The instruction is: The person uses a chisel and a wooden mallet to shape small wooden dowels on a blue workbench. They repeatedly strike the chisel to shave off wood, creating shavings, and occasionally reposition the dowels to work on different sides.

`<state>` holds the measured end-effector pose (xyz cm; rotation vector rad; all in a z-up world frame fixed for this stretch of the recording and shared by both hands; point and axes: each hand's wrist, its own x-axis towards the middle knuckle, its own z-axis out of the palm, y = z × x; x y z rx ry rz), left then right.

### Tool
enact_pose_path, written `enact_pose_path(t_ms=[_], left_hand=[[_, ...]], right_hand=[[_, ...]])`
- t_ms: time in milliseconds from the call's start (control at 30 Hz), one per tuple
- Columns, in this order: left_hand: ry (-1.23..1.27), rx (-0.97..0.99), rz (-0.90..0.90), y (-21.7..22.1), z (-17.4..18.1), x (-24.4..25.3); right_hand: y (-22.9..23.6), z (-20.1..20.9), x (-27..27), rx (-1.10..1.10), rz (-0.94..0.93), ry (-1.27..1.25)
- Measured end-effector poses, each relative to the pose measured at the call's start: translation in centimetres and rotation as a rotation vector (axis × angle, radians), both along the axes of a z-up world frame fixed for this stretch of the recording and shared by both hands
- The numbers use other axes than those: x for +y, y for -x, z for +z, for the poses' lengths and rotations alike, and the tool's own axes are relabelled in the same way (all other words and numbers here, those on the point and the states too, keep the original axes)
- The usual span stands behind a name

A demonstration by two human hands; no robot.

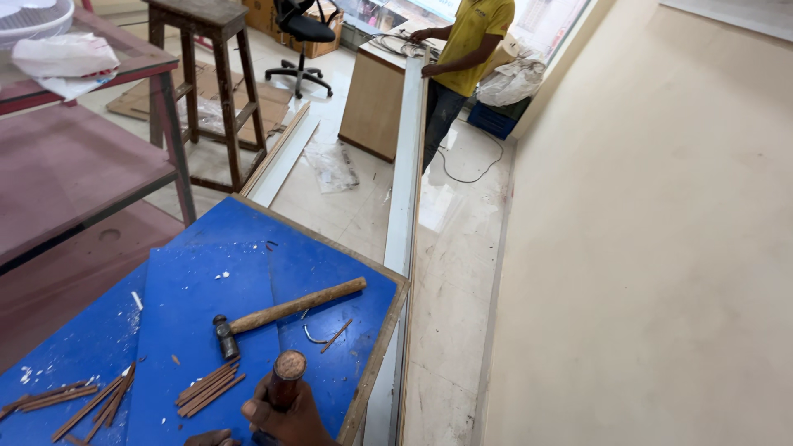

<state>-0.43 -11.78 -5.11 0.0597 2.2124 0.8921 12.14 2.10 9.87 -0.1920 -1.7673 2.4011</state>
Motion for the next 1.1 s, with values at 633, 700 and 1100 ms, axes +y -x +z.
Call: enact_pose_path(t_ms=[633, 700, 1100], left_hand=[[-0.449, 0.496, 0.398, -12.1, 12.5, -4.9], [-0.387, 0.559, 0.402, -12.6, 13.7, -4.4], [-0.377, 0.898, 0.189, -11.6, 15.7, -3.1]], right_hand=[[2.3, 2.9, -1.4, 0.210, -0.170, 0.025], [2.8, 3.8, -1.7, 0.265, -0.171, -0.005], [3.2, 3.4, -2.4, 0.234, -0.132, 0.069]])
